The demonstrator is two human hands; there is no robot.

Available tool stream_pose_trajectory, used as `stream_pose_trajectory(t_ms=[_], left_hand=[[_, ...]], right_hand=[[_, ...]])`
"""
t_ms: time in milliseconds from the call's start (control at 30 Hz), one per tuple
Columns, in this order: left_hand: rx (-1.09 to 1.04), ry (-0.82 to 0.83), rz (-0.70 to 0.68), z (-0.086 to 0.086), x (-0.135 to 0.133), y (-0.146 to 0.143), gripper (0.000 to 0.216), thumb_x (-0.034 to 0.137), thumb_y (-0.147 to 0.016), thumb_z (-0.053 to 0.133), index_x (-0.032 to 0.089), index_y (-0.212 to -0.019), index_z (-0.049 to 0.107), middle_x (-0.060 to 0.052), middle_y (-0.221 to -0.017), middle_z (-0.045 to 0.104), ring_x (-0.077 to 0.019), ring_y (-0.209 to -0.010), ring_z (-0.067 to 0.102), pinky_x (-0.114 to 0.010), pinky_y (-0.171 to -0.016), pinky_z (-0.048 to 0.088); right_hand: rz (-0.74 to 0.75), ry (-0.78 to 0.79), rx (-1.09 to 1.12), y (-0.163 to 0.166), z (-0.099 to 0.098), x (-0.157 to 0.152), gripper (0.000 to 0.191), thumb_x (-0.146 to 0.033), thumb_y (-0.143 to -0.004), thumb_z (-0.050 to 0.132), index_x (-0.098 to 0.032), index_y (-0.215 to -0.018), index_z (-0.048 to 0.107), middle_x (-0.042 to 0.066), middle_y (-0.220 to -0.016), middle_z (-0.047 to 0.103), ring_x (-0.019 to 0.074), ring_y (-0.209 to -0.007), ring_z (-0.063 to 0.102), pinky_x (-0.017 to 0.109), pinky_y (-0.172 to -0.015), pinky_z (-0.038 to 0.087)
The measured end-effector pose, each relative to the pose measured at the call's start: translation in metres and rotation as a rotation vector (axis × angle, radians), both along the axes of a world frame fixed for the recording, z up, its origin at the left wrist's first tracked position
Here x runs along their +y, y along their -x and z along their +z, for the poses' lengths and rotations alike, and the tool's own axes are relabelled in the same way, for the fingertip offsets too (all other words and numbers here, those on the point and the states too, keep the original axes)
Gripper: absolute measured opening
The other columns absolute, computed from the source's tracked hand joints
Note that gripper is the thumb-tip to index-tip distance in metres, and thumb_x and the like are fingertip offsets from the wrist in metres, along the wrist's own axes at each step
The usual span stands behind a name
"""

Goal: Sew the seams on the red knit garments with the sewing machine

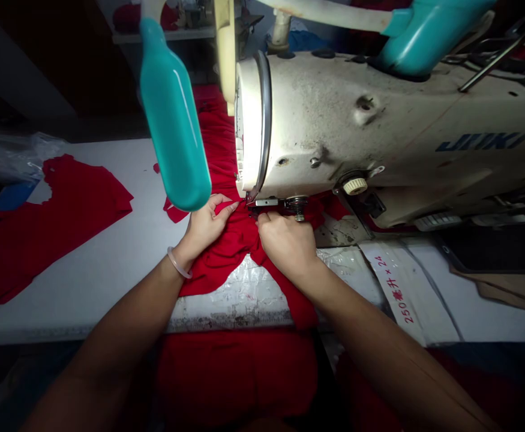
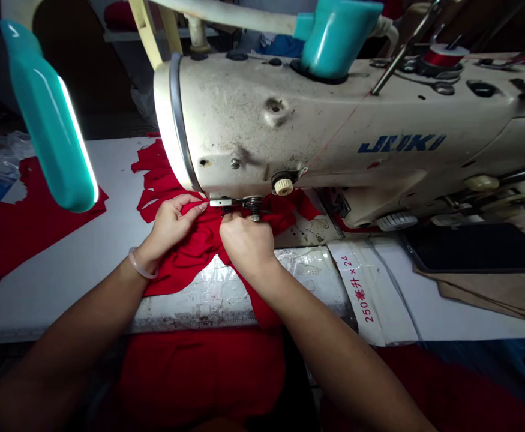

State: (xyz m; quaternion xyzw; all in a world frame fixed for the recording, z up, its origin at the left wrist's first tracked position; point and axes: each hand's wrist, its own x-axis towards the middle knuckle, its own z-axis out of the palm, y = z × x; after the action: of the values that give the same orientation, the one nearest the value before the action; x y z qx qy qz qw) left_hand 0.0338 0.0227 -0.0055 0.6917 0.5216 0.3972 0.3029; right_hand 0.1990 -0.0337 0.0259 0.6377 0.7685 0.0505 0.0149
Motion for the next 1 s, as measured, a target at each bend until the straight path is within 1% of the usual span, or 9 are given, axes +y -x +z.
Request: stream_pose_trajectory(t_ms=[67,133,200,267,367,533,767,1000], left_hand=[[-0.056,0.044,0.013,0.0,0.001,-0.001,0.022,0.037,-0.087,0.063,0.016,-0.085,0.069,-0.004,-0.086,0.071,-0.0195,-0.085,0.064,-0.03,-0.086,0.047],[-0.114,0.08,0.012,0.0,0.002,-0.002,0.021,0.037,-0.086,0.064,0.016,-0.085,0.069,-0.004,-0.085,0.071,-0.0194,-0.084,0.064,-0.03,-0.086,0.047],[-0.158,0.105,0.01,0.001,0.002,-0.003,0.021,0.037,-0.085,0.064,0.017,-0.084,0.069,-0.004,-0.085,0.071,-0.0192,-0.084,0.063,-0.03,-0.086,0.048],[-0.176,0.114,0.014,0.001,0.003,-0.003,0.021,0.037,-0.085,0.065,0.016,-0.084,0.069,-0.004,-0.086,0.071,-0.0191,-0.085,0.063,-0.03,-0.087,0.047],[-0.161,0.11,0.019,0.001,0.003,-0.003,0.021,0.036,-0.084,0.066,0.016,-0.083,0.069,-0.004,-0.084,0.07,-0.0186,-0.085,0.063,-0.029,-0.087,0.047],[-0.175,0.086,-0.018,-0.001,0.003,-0.001,0.022,0.036,-0.085,0.065,0.014,-0.084,0.069,-0.005,-0.086,0.071,-0.0194,-0.087,0.063,-0.03,-0.088,0.047],[-0.12,0.054,0.016,-0.004,0.004,0.001,0.023,0.039,-0.084,0.067,0.016,-0.084,0.071,-0.005,-0.087,0.071,-0.0212,-0.089,0.064,-0.032,-0.084,0.05],[-0.111,0.06,0.004,-0.004,0.004,0.001,0.024,0.039,-0.085,0.066,0.015,-0.086,0.071,-0.007,-0.09,0.072,-0.022,-0.092,0.064,-0.031,-0.086,0.049]], right_hand=[[-0.001,-0.016,-0.001,-0.002,-0.001,-0.002,0.032,-0.01,-0.095,0.035,-0.011,-0.101,0.066,0.015,-0.094,0.07,0.0217,-0.077,0.068,0.026,-0.058,0.04],[-0.004,-0.03,0.01,-0.004,-0.003,-0.004,0.031,-0.016,-0.097,0.036,-0.012,-0.1,0.066,0.015,-0.095,0.07,0.0208,-0.075,0.068,0.025,-0.058,0.039],[-0.01,-0.041,0.019,-0.006,-0.004,-0.007,0.031,-0.022,-0.099,0.036,-0.012,-0.1,0.065,0.015,-0.095,0.069,0.0205,-0.075,0.068,0.025,-0.058,0.038],[-0.009,-0.051,0.024,-0.005,-0.005,-0.008,0.031,-0.024,-0.1,0.036,-0.012,-0.1,0.065,0.014,-0.096,0.069,0.0206,-0.077,0.068,0.025,-0.058,0.036],[-0.005,-0.048,0.028,-0.002,-0.005,-0.005,0.031,-0.024,-0.101,0.035,-0.013,-0.101,0.064,0.013,-0.097,0.069,0.0208,-0.078,0.068,0.025,-0.057,0.036],[-0.015,-0.037,0.017,0.003,-0.005,-0.002,0.032,-0.022,-0.101,0.034,-0.013,-0.101,0.065,0.013,-0.097,0.069,0.0217,-0.081,0.068,0.025,-0.057,0.036],[-0.009,-0.039,-0.007,0.005,-0.003,-0.004,0.034,-0.019,-0.1,0.032,-0.01,-0.102,0.065,0.016,-0.098,0.068,0.0209,-0.08,0.068,0.024,-0.057,0.036],[-0.01,-0.013,-0.013,0.007,0.0,-0.002,0.033,-0.016,-0.099,0.031,-0.01,-0.101,0.064,0.016,-0.098,0.069,0.0218,-0.081,0.069,0.025,-0.057,0.036]])
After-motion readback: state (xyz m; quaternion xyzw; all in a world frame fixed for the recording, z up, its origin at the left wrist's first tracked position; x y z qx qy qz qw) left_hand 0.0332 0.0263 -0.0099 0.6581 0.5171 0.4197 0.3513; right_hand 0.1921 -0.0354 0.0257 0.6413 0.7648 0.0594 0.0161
